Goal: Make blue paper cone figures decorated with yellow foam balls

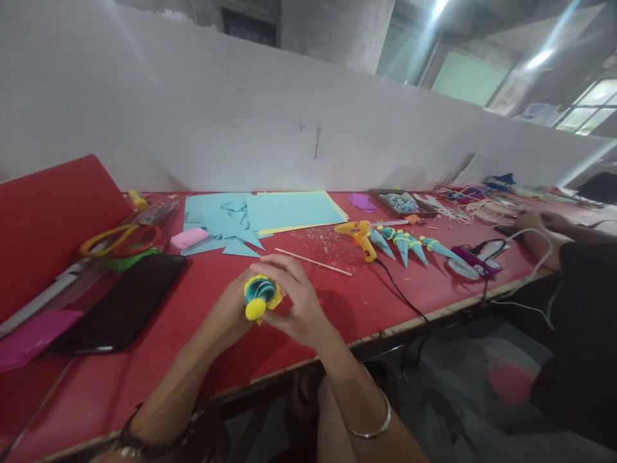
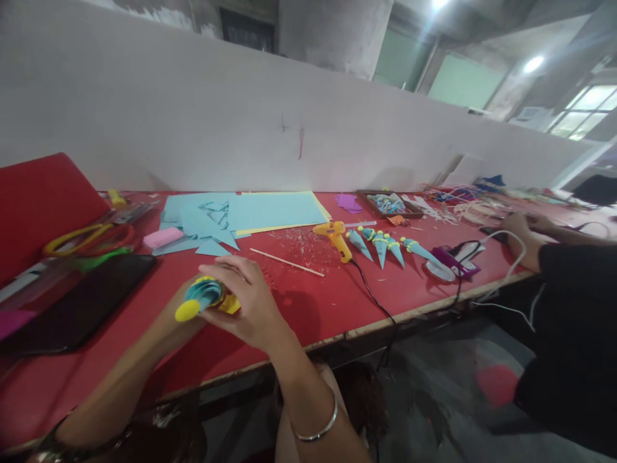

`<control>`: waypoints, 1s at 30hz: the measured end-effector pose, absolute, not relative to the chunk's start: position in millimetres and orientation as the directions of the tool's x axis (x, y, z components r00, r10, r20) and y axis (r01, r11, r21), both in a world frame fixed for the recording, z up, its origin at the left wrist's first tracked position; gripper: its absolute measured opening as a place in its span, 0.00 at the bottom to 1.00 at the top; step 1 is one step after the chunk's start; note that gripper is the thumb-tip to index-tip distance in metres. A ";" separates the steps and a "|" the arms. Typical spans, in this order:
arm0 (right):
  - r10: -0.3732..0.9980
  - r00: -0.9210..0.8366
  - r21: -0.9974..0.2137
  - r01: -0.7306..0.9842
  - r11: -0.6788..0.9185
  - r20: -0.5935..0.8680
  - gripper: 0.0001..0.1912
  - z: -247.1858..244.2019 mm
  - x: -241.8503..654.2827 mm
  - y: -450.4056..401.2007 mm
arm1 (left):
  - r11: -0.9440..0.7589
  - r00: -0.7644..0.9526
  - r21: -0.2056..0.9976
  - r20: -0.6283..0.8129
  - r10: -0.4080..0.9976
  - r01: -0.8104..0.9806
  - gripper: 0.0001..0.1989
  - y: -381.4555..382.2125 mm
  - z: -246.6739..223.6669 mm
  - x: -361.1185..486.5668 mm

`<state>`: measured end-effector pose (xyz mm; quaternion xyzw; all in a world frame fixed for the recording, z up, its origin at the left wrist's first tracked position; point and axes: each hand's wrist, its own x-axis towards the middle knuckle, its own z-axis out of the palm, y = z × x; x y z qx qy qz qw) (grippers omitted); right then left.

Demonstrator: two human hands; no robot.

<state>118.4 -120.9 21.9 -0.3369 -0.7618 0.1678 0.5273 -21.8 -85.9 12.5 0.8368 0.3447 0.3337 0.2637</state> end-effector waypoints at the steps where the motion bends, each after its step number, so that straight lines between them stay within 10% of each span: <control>1: 0.689 -0.219 -0.611 0.331 0.719 0.691 0.22 21.8 117.9 -120.9 | -0.623 0.530 0.682 0.391 0.753 0.382 0.08 -85.2 10.4 -21.5; 19: 0.697 -0.261 -0.641 0.274 0.717 0.668 0.17 27.8 120.3 -124.5 | -0.635 0.550 0.591 0.351 0.758 0.498 0.06 -84.8 12.9 -20.7; 30: 0.854 -0.083 -0.858 -0.023 0.514 0.514 0.15 25.2 110.4 -122.2 | -0.447 0.548 0.811 0.194 0.814 0.378 0.06 -90.9 19.0 -16.9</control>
